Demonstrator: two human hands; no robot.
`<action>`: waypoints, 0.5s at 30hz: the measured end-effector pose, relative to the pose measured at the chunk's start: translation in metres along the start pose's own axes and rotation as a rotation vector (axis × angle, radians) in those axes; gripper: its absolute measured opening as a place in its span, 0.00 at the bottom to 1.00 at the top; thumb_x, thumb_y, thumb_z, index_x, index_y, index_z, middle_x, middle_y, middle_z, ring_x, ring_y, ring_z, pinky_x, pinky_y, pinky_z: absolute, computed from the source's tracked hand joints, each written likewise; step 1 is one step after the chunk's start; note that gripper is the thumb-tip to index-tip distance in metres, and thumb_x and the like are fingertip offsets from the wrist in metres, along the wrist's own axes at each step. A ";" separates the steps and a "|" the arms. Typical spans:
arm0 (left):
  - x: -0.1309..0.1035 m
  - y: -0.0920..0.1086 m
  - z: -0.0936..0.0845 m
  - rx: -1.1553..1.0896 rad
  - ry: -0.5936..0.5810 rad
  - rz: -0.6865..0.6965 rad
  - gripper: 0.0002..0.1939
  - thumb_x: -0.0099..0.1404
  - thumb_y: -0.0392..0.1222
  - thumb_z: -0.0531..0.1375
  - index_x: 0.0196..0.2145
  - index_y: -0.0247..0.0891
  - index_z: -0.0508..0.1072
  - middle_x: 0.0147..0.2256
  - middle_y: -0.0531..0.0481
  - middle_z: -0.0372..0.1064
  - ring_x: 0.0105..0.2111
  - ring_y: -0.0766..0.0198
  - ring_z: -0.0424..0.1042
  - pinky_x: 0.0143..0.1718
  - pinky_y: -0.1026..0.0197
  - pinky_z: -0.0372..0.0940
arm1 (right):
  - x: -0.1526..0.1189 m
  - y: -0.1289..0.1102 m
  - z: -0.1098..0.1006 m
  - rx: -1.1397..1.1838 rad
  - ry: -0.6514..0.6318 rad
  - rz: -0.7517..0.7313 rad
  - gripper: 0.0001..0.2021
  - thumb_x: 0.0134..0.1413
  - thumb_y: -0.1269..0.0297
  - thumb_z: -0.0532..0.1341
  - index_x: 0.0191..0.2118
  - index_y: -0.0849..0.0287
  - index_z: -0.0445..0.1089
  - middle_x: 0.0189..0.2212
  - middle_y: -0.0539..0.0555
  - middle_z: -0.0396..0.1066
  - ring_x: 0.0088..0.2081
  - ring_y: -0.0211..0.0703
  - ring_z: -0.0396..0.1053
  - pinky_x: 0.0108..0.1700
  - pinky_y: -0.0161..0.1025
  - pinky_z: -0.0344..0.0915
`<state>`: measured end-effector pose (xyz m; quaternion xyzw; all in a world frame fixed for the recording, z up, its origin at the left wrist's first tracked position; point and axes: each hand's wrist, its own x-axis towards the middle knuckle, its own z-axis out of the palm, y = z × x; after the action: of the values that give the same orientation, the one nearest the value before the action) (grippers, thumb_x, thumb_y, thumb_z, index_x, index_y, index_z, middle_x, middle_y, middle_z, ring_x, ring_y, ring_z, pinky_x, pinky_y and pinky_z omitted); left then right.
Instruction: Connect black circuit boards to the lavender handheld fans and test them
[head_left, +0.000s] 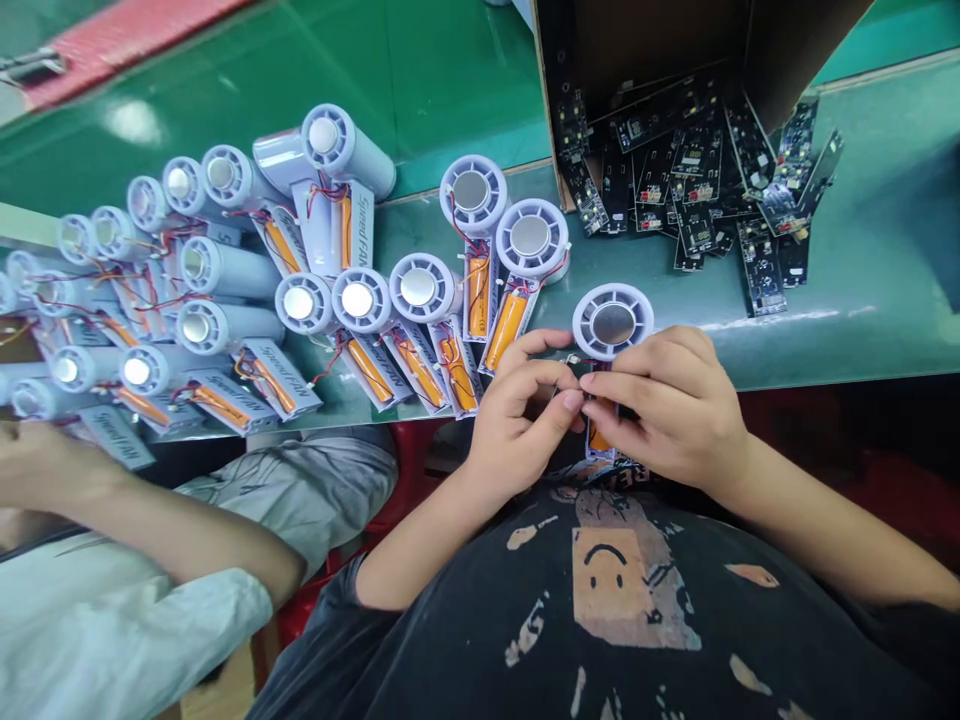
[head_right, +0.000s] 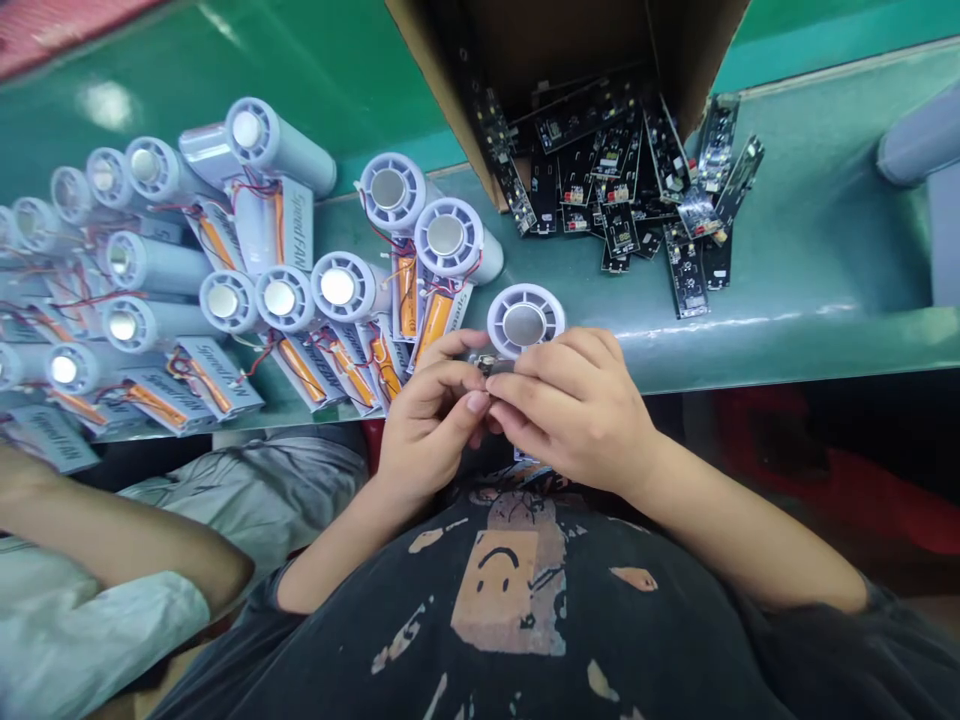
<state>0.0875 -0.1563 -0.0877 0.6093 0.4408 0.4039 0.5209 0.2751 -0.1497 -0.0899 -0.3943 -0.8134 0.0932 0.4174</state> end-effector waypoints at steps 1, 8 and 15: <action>0.000 -0.001 0.001 -0.005 0.011 0.001 0.06 0.70 0.42 0.60 0.37 0.37 0.71 0.55 0.45 0.62 0.23 0.79 0.70 0.18 0.73 0.67 | 0.001 -0.001 0.000 0.014 -0.004 0.032 0.04 0.60 0.68 0.64 0.40 0.55 0.73 0.31 0.50 0.74 0.34 0.42 0.67 0.39 0.44 0.62; -0.002 -0.006 0.006 -0.127 0.029 -0.025 0.09 0.70 0.41 0.61 0.48 0.45 0.69 0.55 0.46 0.61 0.25 0.76 0.73 0.18 0.73 0.68 | 0.011 -0.007 -0.011 0.120 -0.082 0.262 0.04 0.59 0.68 0.64 0.32 0.56 0.74 0.28 0.50 0.73 0.32 0.40 0.69 0.38 0.41 0.64; -0.002 0.000 0.011 -0.343 0.031 -0.181 0.12 0.68 0.42 0.62 0.47 0.43 0.64 0.43 0.52 0.69 0.24 0.73 0.75 0.22 0.71 0.72 | 0.013 -0.010 -0.010 -0.072 -0.059 0.282 0.06 0.58 0.68 0.63 0.30 0.55 0.75 0.26 0.50 0.73 0.32 0.42 0.68 0.38 0.43 0.59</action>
<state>0.0970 -0.1613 -0.0888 0.4630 0.4267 0.4339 0.6444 0.2729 -0.1490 -0.0711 -0.5165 -0.7646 0.1331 0.3618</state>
